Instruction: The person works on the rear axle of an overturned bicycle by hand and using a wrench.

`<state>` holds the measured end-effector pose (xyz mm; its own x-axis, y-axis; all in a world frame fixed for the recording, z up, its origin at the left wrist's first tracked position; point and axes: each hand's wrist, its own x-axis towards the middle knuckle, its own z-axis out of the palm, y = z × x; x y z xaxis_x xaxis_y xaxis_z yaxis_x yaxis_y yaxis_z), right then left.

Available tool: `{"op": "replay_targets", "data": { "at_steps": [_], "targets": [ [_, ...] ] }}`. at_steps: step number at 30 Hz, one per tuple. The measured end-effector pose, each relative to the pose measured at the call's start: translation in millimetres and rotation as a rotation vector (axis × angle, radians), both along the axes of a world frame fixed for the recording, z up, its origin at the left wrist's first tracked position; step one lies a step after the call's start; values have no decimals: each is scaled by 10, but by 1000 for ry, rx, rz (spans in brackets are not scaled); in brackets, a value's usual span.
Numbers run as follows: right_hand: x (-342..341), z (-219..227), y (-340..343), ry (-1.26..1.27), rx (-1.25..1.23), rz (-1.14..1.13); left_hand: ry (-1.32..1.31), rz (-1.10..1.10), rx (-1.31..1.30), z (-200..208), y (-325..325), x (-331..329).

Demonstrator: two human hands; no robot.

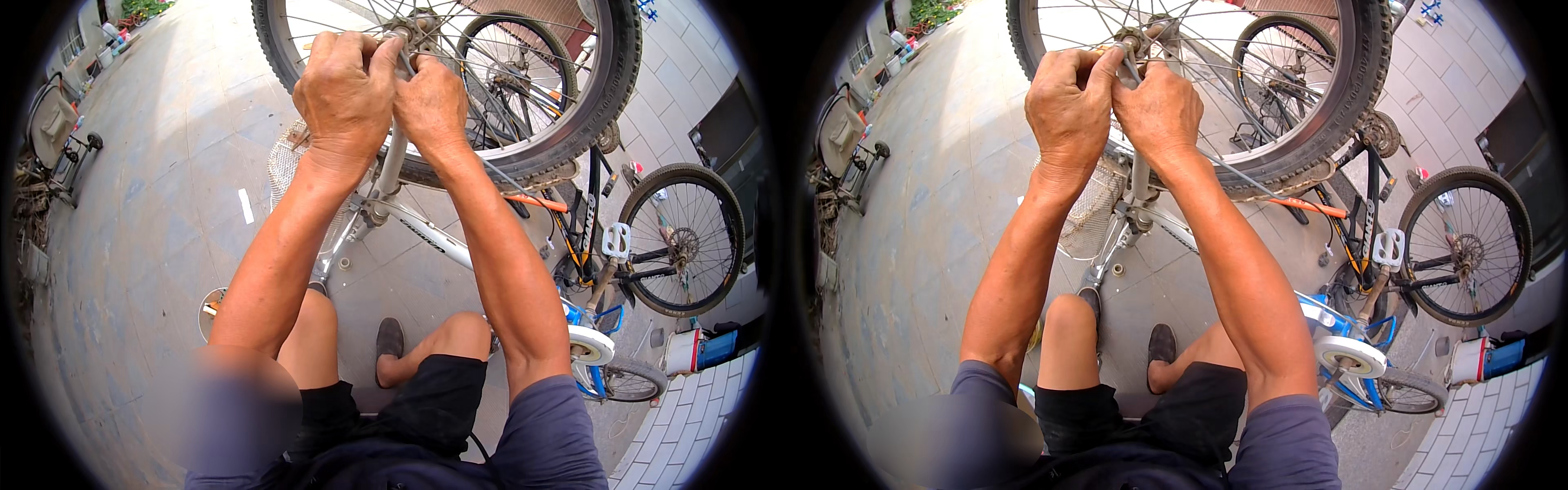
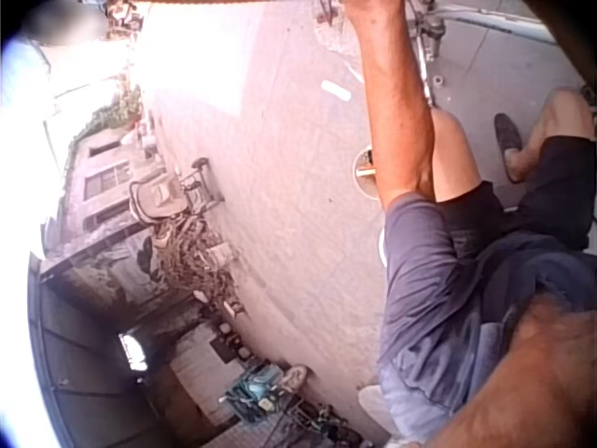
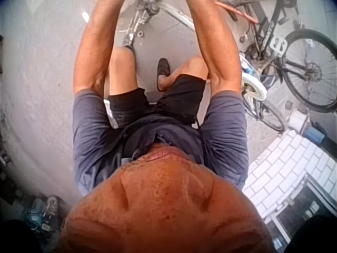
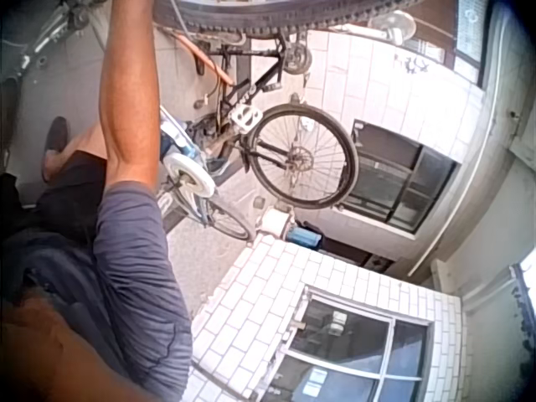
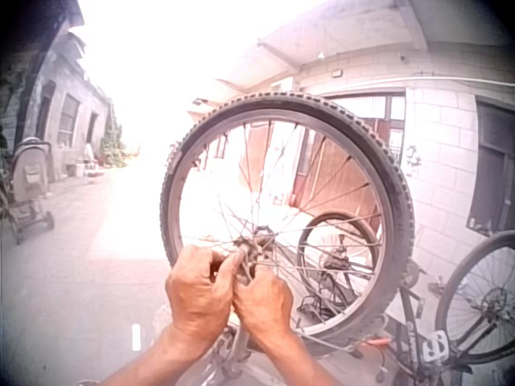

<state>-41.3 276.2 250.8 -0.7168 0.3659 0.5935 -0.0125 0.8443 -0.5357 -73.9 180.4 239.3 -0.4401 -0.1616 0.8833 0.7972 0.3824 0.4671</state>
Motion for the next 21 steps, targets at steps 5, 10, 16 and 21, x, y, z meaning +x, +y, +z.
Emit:
{"op": "replay_targets", "data": {
  "at_steps": [5, 10, 16, 21],
  "targets": [
    [19, 41, -6, -67, -32, -8, 37, -9, -28, -4, -19, -7],
    [31, 53, -20, -61, -23, -2, 70, -9, -50, 5, -36, -47],
    [57, 62, -30, -67, -14, -17, -2, 21, -71, 41, -36, -14],
    [47, 53, -32, -61, -8, -34, -3, 42, -79, 49, -44, -8]
  ]
}}
